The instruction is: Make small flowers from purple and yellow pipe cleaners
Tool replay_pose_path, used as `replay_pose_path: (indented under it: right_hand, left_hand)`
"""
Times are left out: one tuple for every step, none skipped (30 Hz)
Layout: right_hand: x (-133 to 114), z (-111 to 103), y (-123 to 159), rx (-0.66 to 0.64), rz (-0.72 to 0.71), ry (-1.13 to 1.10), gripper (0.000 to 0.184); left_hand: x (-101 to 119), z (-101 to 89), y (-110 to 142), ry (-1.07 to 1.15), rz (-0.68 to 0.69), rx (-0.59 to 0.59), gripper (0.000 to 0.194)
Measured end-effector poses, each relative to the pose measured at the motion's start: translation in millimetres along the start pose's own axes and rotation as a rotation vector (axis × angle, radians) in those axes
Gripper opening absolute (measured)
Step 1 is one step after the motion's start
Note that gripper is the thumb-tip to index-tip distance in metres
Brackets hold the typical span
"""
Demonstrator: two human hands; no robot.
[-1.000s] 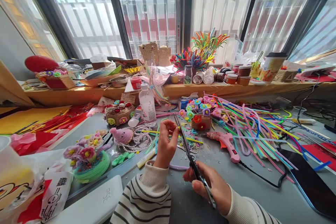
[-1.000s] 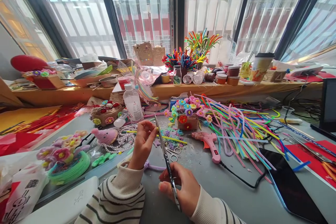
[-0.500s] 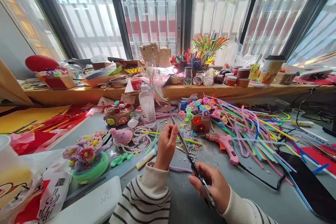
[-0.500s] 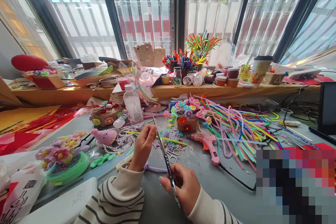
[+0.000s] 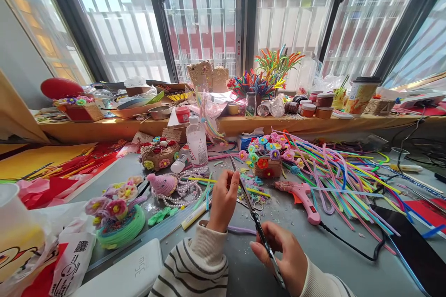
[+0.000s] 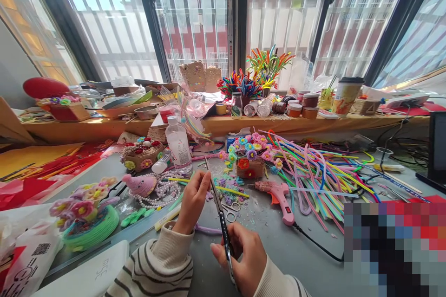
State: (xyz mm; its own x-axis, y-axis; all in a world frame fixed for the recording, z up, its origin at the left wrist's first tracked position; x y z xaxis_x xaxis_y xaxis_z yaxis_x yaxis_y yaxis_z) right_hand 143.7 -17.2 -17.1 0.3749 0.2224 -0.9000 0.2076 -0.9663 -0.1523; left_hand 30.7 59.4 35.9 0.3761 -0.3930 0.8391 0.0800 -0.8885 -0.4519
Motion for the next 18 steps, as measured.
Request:
replay_pose_path:
  right_hand:
    - [-0.9,-0.1,0.2,0.005,-0.002,0.012,0.023]
    - [-1.5,-0.2,0.4,0.013,-0.003,0.024,0.024]
    - [-1.9,-0.5,0.5,0.026,-0.005,0.035,0.026]
    - [-2.1,-0.8,0.6,0.043,-0.008,0.045,0.027]
    - [-2.2,-1.0,0.8,0.060,-0.012,0.055,0.028]
    - [-2.1,-1.2,0.8,0.076,-0.016,0.063,0.029]
    - [-2.0,-1.2,0.9,0.089,-0.020,0.072,0.030]
    - [-1.9,-1.0,0.9,0.096,-0.024,0.078,0.031]
    - [-1.9,-0.7,0.8,0.098,-0.026,0.082,0.032]
    - [-2.0,-0.6,0.7,0.097,-0.028,0.083,0.032]
    - [-2.5,-0.6,0.5,0.094,-0.030,0.083,0.032]
    - [-3.1,-0.9,0.3,0.090,-0.032,0.085,0.032]
    - [-3.7,-0.8,0.1,0.077,-0.031,0.089,0.031]
    - [-4.3,-0.7,-0.1,0.062,-0.029,0.094,0.030]
    - [-4.7,-0.3,-0.2,0.044,-0.026,0.098,0.029]
    - [-4.8,0.1,-0.3,0.029,-0.021,0.100,0.029]
    - [-4.6,0.4,-0.4,0.022,-0.016,0.097,0.028]
    - [-4.2,0.5,-0.3,0.023,-0.014,0.090,0.028]
  left_hand:
    - [0.3,0.4,0.3,-0.007,0.005,-0.002,0.025]
    - [0.5,0.6,0.6,-0.012,0.011,-0.002,0.026]
    - [0.7,0.8,0.9,-0.017,0.018,0.000,0.026]
    - [0.9,0.9,1.1,-0.022,0.026,0.003,0.025]
    - [1.3,1.0,1.3,-0.027,0.034,0.005,0.025]
    - [1.7,1.0,1.5,-0.034,0.042,0.008,0.025]
    - [2.1,1.0,1.6,-0.041,0.049,0.010,0.025]
    - [2.6,1.0,1.6,-0.050,0.055,0.011,0.024]
    - [3.1,1.0,1.7,-0.060,0.061,0.011,0.024]
    - [3.6,1.0,1.7,-0.071,0.066,0.012,0.024]
    - [4.0,1.0,1.8,-0.081,0.070,0.012,0.023]
    - [4.3,0.9,1.8,-0.091,0.074,0.014,0.023]
    - [4.5,0.8,1.9,-0.099,0.077,0.016,0.023]
    - [4.5,0.8,2.0,-0.105,0.080,0.020,0.023]
    - [4.5,0.8,2.2,-0.109,0.083,0.023,0.023]
    - [4.3,0.8,2.3,-0.114,0.086,0.026,0.022]
    - [4.1,1.1,2.5,-0.120,0.087,0.025,0.022]
    - [3.9,1.4,2.7,-0.127,0.088,0.024,0.022]
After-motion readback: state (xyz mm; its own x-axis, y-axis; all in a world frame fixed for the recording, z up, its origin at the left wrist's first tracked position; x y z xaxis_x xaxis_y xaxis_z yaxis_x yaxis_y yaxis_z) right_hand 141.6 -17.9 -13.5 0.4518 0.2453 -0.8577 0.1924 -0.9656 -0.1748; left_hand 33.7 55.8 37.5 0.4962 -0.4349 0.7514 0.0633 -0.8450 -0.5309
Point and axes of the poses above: each hand's wrist, its own y-axis away from the middle knuckle, its own z-axis out of the palm, x = y × z, the point moved 6 cm from there along -y, towards the middle knuckle, and after that the axes turned 3 degrees about x, right-handed, at the moved point
